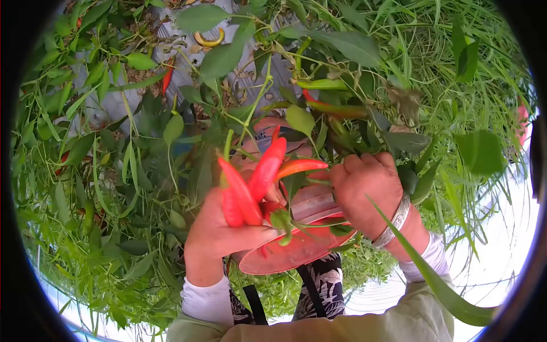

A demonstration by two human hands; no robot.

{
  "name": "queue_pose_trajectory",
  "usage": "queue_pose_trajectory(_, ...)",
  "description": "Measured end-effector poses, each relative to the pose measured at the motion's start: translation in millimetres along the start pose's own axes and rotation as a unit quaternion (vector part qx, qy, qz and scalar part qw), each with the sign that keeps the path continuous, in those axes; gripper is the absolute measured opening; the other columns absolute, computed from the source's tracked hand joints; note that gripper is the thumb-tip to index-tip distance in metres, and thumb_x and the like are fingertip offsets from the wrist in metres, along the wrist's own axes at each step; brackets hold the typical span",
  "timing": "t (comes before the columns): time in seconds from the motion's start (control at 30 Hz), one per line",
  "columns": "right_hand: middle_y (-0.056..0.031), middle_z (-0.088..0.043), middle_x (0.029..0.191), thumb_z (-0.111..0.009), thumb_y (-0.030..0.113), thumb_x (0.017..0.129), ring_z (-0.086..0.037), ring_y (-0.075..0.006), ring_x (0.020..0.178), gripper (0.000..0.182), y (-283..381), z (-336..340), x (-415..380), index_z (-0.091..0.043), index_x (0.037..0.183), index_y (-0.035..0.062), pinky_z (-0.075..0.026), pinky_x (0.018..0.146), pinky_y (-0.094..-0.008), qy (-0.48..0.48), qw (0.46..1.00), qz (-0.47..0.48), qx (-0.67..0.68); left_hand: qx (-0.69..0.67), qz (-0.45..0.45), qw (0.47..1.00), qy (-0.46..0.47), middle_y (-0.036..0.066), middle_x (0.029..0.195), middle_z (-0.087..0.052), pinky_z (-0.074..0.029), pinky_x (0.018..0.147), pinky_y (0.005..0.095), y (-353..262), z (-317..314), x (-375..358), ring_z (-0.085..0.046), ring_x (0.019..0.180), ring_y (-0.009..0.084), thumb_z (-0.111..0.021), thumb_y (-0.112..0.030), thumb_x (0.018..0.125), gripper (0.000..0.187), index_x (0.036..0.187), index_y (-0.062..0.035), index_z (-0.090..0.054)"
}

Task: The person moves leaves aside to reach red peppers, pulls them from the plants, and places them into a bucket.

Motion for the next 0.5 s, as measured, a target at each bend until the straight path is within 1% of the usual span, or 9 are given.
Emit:
queue_pose_trajectory(0.03, -0.0071, -0.054, 0.068, -0.055, 0.012, 0.066, -0.056, -0.0218, 0.066, 0.009, 0.6, -2.3, -2.2, -0.057, 0.072, 0.0070, -0.041, 0.066, -0.0351, 0.002, 1.000, 0.000, 0.002, -0.001, 0.003, 1.000, -0.001, 0.021, 0.127, -0.043, -0.043, 0.076, 0.0341, -3.2, -2.0, -1.1, -0.052, 0.105, 0.0275, -0.070, -0.012, 0.059, 0.031, 0.084, 0.0002, -0.057)
queue_pose_trajectory(0.1, -0.0070, -0.053, 0.070, -0.054, 0.013, 0.065, -0.055, -0.0220, 0.070, 0.010, 2.6, -3.6, -10.0, -0.057, 0.072, 0.0067, -0.041, 0.066, -0.0349, -0.004, 0.999, -0.022, 0.038, 0.000, 0.007, 1.000, 0.003, 0.011, 0.108, -0.054, -0.041, 0.082, 0.0335, -8.1, -6.8, -1.8, -0.051, 0.097, 0.0163, -0.070, -0.004, 0.056, 0.039, 0.092, 0.0006, -0.057)
queue_pose_trajectory(0.13, -0.0070, -0.053, 0.070, -0.054, 0.013, 0.065, -0.055, -0.0220, 0.070, 0.010, 6.3, -2.8, -12.8, -0.057, 0.072, 0.0067, -0.041, 0.066, -0.0349, -0.002, 0.999, -0.022, 0.039, 0.004, -0.017, 1.000, 0.014, 0.022, 0.124, -0.047, -0.041, 0.084, 0.0321, -15.6, -15.3, 1.8, -0.052, 0.104, 0.0233, -0.070, -0.011, 0.058, 0.044, 0.095, 0.0057, -0.055)
queue_pose_trajectory(0.17, -0.0070, -0.053, 0.071, -0.054, 0.014, 0.065, -0.055, -0.0221, 0.071, 0.010, 11.8, 0.5, -15.5, -0.057, 0.072, 0.0069, -0.041, 0.067, -0.0351, -0.019, 0.999, -0.017, 0.021, 0.002, -0.014, 1.000, 0.013, 0.022, 0.124, -0.047, -0.041, 0.084, 0.0321, -14.5, -14.9, 2.1, -0.052, 0.104, 0.0233, -0.070, -0.011, 0.058, 0.044, 0.095, 0.0057, -0.055)
queue_pose_trajectory(0.23, -0.0070, -0.053, 0.072, -0.054, 0.014, 0.064, -0.055, -0.0223, 0.073, 0.010, 14.9, 7.0, -13.4, -0.057, 0.072, 0.0070, -0.041, 0.069, -0.0352, -0.037, 0.999, -0.014, 0.005, 0.121, -0.033, 0.987, 0.099, 0.023, 0.127, -0.043, -0.041, 0.086, 0.0342, -12.7, -22.4, 2.7, -0.052, 0.105, 0.0242, -0.070, -0.013, 0.056, 0.054, 0.102, 0.0091, -0.053)
queue_pose_trajectory(0.27, -0.0065, -0.052, 0.071, -0.055, 0.013, 0.063, -0.054, -0.0229, 0.071, 0.010, 12.8, 10.3, -9.3, -0.056, 0.070, 0.0072, -0.041, 0.066, -0.0363, -0.032, 0.999, -0.015, 0.026, 0.240, -0.123, 0.953, 0.142, 0.022, 0.130, -0.040, -0.040, 0.087, 0.0342, -20.1, -25.2, 8.8, -0.051, 0.105, 0.0233, -0.070, -0.013, 0.054, 0.060, 0.108, 0.0085, -0.053)
queue_pose_trajectory(0.33, -0.0060, -0.051, 0.070, -0.056, 0.013, 0.062, -0.054, -0.0235, 0.069, 0.009, 9.0, 13.8, -6.4, -0.056, 0.069, 0.0074, -0.041, 0.064, -0.0375, -0.026, 0.998, -0.017, 0.048, 0.214, -0.097, 0.965, 0.118, 0.022, 0.128, -0.041, -0.040, 0.087, 0.0345, -16.1, -24.2, 12.4, -0.051, 0.104, 0.0230, -0.070, -0.013, 0.054, 0.057, 0.105, 0.0066, -0.054)
queue_pose_trajectory(0.43, -0.0055, -0.050, 0.070, -0.056, 0.013, 0.061, -0.053, -0.0243, 0.071, 0.010, 2.7, 15.0, -6.6, -0.057, 0.070, 0.0074, -0.043, 0.070, -0.0397, -0.038, 0.997, -0.008, 0.066, 0.130, -0.028, 0.989, 0.059, 0.020, 0.125, -0.044, -0.041, 0.086, 0.0346, -10.1, -26.3, 20.2, -0.052, 0.099, 0.0216, -0.071, -0.012, 0.053, 0.052, 0.100, 0.0033, -0.056)
queue_pose_trajectory(0.5, -0.0094, -0.055, 0.076, -0.058, 0.014, 0.062, -0.055, -0.0268, 0.080, 0.014, -7.3, 12.2, -7.7, -0.058, 0.073, 0.0055, -0.043, 0.080, -0.0417, -0.069, 0.995, 0.004, 0.070, 0.074, 0.014, 0.997, 0.034, 0.020, 0.124, -0.045, -0.041, 0.085, 0.0344, -5.5, -28.2, 27.1, -0.053, 0.096, 0.0205, -0.071, -0.011, 0.053, 0.049, 0.098, 0.0019, -0.057)
Point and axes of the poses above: each hand's wrist, its own x-axis towards the middle knuckle, its own z-axis out of the back of the hand, y = z × x, the point moved 5 cm from there along x, towards the middle knuckle
